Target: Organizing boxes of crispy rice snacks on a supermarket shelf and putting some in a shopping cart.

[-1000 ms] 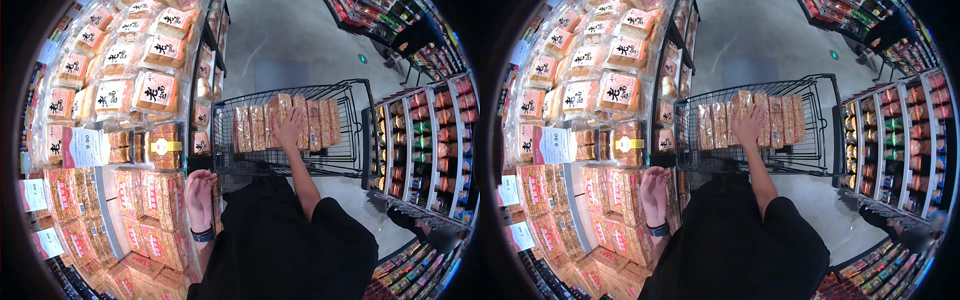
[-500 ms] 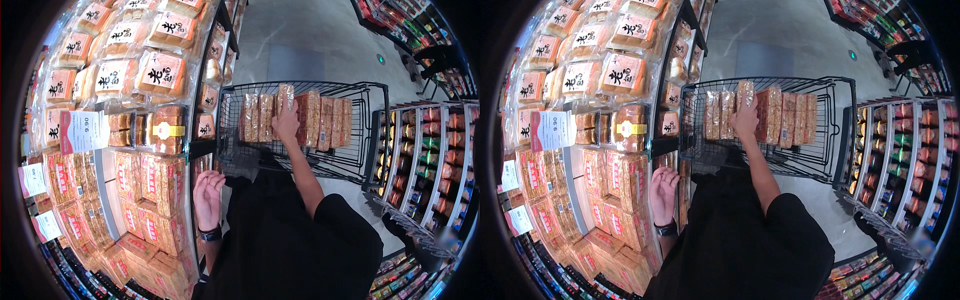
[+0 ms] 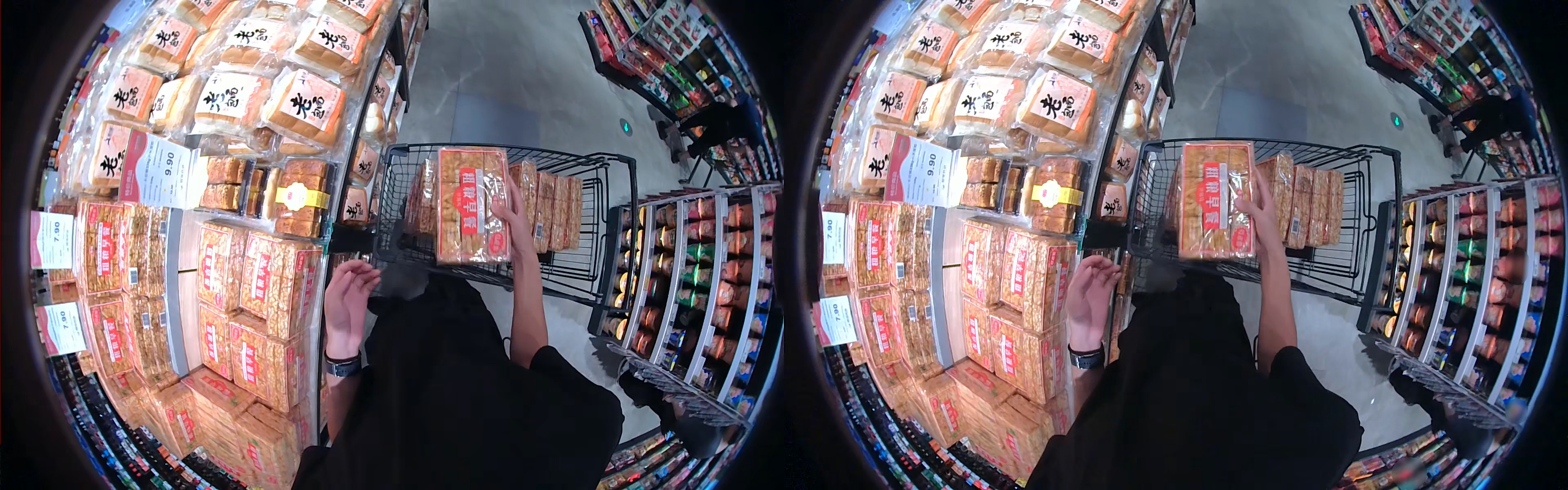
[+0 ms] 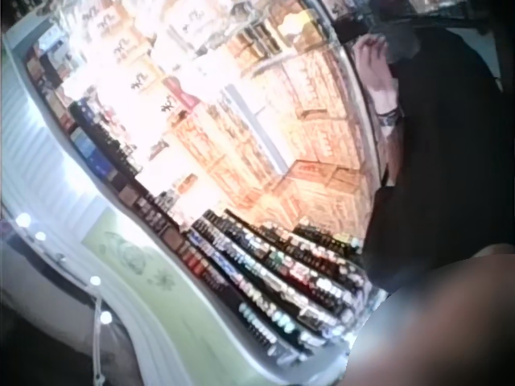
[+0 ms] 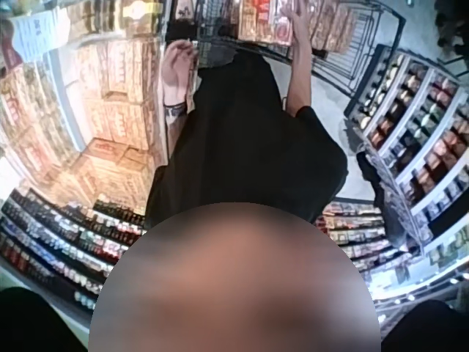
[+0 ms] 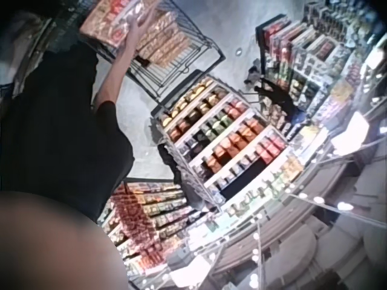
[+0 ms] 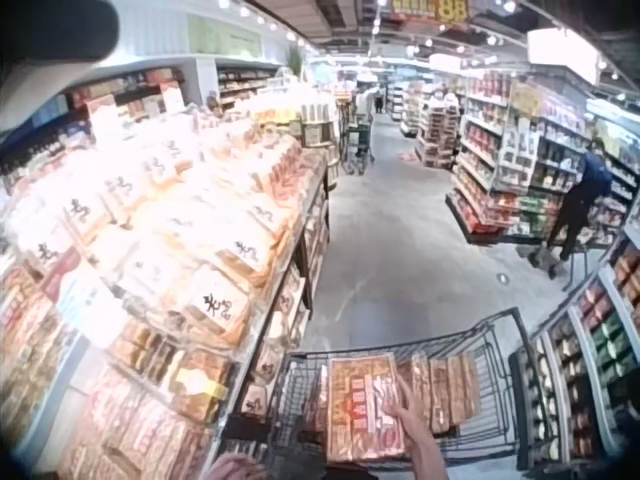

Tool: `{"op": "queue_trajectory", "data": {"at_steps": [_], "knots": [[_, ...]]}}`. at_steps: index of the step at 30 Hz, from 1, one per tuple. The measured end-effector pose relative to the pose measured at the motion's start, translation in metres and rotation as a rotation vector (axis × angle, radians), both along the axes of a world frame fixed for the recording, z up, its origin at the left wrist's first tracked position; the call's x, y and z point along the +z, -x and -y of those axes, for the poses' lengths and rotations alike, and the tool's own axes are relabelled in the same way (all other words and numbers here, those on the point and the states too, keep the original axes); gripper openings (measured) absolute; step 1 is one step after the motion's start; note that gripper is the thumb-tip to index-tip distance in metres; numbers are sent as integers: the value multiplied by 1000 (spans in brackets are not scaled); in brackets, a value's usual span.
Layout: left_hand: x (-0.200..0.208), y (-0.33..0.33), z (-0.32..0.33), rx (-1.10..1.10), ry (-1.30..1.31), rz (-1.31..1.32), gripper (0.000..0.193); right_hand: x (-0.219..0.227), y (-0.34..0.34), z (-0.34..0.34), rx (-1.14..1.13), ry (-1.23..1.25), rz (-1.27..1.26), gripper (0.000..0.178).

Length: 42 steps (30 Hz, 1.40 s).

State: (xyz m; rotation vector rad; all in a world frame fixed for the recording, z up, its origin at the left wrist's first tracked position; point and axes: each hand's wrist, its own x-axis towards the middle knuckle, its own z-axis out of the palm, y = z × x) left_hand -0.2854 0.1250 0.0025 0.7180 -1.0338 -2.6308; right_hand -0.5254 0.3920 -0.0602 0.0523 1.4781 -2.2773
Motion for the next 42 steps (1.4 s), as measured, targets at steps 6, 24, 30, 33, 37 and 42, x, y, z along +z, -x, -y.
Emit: {"op": "queue_trajectory", "data": {"at_steps": [6, 24, 30, 33, 37, 42], "knots": [[32, 15, -14, -147, 116, -110, 65, 80, -47, 60, 208, 236, -58, 101], [33, -84, 10, 429, 206, -79, 68, 104, -119, 211, 910, 52, -192, 86], [29, -121, 28, 528, 59, -90, 59, 87, -149, 258, 972, 46, 54, 80], [32, -134, 40, 666, 196, -108, 60, 82, -166, 284, 923, 7, 130, 75], [35, -159, 56, 692, 191, -105, 63, 80, -177, 327, 925, 69, 117, 77], [26, -187, 73, 698, 211, -88, 67, 77, -212, 360, 762, 49, 149, 87]]}}
